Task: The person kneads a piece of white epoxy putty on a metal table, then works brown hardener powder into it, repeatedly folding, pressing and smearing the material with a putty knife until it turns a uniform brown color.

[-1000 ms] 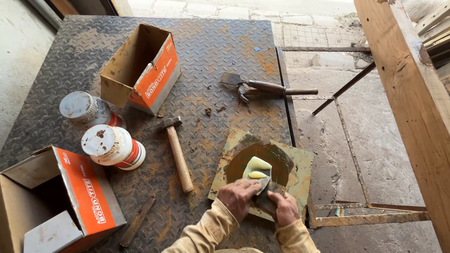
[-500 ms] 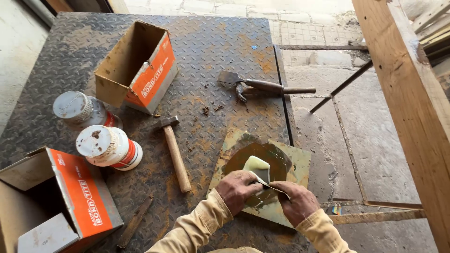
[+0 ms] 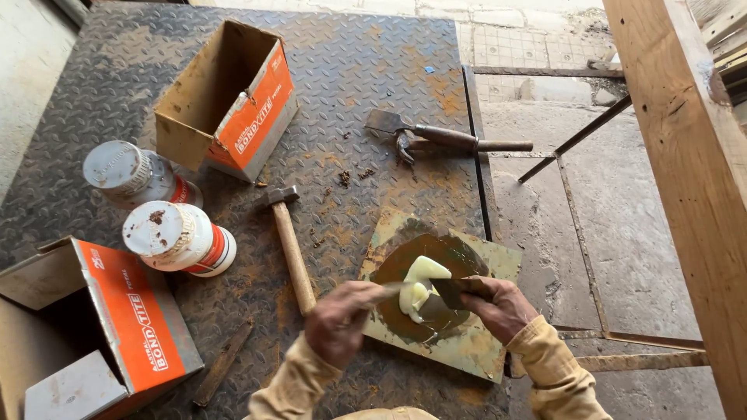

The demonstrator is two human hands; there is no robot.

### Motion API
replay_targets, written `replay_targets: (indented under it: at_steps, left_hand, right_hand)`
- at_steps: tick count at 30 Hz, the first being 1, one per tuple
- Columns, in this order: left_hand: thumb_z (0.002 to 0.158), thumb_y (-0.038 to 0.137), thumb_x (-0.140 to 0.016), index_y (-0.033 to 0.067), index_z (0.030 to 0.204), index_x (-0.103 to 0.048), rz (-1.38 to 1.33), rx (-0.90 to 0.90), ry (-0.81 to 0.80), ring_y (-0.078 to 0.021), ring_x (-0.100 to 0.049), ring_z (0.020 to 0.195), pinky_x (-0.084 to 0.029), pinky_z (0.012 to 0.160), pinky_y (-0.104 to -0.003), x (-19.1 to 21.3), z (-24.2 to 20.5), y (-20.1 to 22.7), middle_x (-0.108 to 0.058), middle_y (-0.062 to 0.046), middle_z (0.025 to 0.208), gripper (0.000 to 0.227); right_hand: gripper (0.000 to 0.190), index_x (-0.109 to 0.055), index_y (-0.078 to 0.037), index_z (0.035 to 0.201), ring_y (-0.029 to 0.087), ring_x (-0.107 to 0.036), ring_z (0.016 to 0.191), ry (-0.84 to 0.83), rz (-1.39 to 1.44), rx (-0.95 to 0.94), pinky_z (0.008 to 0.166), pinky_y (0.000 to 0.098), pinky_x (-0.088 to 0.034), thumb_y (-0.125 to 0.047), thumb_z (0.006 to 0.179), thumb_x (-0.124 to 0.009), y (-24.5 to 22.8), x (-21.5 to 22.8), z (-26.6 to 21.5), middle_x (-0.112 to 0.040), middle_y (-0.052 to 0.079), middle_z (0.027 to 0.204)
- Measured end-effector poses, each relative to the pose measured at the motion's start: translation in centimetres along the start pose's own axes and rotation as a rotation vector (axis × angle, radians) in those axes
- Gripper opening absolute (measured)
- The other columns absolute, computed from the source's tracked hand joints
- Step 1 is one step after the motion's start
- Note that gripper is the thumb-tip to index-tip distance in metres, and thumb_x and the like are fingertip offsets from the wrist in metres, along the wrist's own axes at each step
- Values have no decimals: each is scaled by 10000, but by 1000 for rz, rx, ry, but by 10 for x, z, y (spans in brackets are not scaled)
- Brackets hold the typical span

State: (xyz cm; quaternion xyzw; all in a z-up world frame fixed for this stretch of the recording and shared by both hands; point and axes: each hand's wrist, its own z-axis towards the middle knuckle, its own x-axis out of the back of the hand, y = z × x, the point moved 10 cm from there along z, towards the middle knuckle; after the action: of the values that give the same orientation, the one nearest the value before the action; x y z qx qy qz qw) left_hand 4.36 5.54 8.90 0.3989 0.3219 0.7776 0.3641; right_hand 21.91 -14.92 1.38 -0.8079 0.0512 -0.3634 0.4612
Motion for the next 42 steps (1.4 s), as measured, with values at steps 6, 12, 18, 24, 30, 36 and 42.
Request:
replay_targets:
  at_steps: [6, 12, 18, 24, 30, 36, 42]
  left_hand:
    - [942, 71, -682, 24, 1130, -731, 5, 294, 264, -246, -769, 995, -628, 861, -344, 48, -29, -22, -783, -149, 1091, 200]
    - [926, 110, -696, 24, 1101, -732, -69, 568, 302, -190, -776, 898, -631, 772, -302, 40, -52, -53, -792, -106, 1028, 198]
    - [934, 95, -681, 8, 1124, -718, -103, 559, 300, -183, -766, 902, -616, 775, -289, 36, -50, -55, -783, -112, 1039, 213]
    - [918, 106, -695, 13, 1130, -720, -177, 675, 296, -192, -752, 852, -606, 741, -292, 27, -51, -69, -782, -107, 1010, 233]
    - [932, 86, -697, 1, 1129, -716, -152, 550, 356, -192, -755, 909, -600, 793, -294, 39, -48, -56, -778, -116, 1033, 216]
    - [921, 94, -688, 23, 1129, -714, -186, 654, 385, -175, -766, 913, -612, 801, -289, 46, -58, -66, -787, -99, 1028, 222]
    - [924, 92, -688, 11, 1121, -716, -173, 653, 421, -188, -757, 954, -599, 841, -298, 55, -64, -71, -781, -107, 1041, 215]
  right_hand:
    - [330, -721, 15, 1146, 221, -770, 775, 59, 512, -184, 711, 367, -670, -187, 886, -702, 54, -16, 4, -801, 156, 921]
    - [455, -722, 24, 1174, 248, -748, 703, 183, 487, -552, 653, 377, -649, -287, 845, -762, 151, -37, -23, -790, 194, 895]
    - [456, -697, 37, 1197, 270, -736, 682, 362, 535, -839, 589, 402, -644, -209, 825, -791, 168, -19, -78, -768, 226, 950]
    - [333, -742, -161, 1228, 229, -699, 684, 105, -65, -386, 599, 353, -600, -241, 916, -655, 82, 7, -32, -817, 95, 937]
    - [295, -684, -276, 1266, 177, -708, 919, -68, -826, -199, 835, 334, -585, -238, 1012, -539, -2, 10, 29, -785, 17, 1008]
    - [502, -640, -232, 1338, 219, -599, 1194, -83, -920, 191, 1018, 395, -442, -165, 840, -637, -63, -4, 75, -687, -23, 1295]
    - [375, -655, -216, 1271, 242, -585, 1220, -89, -964, 425, 1032, 432, -414, -252, 900, -613, -79, -22, 85, -674, -10, 1317]
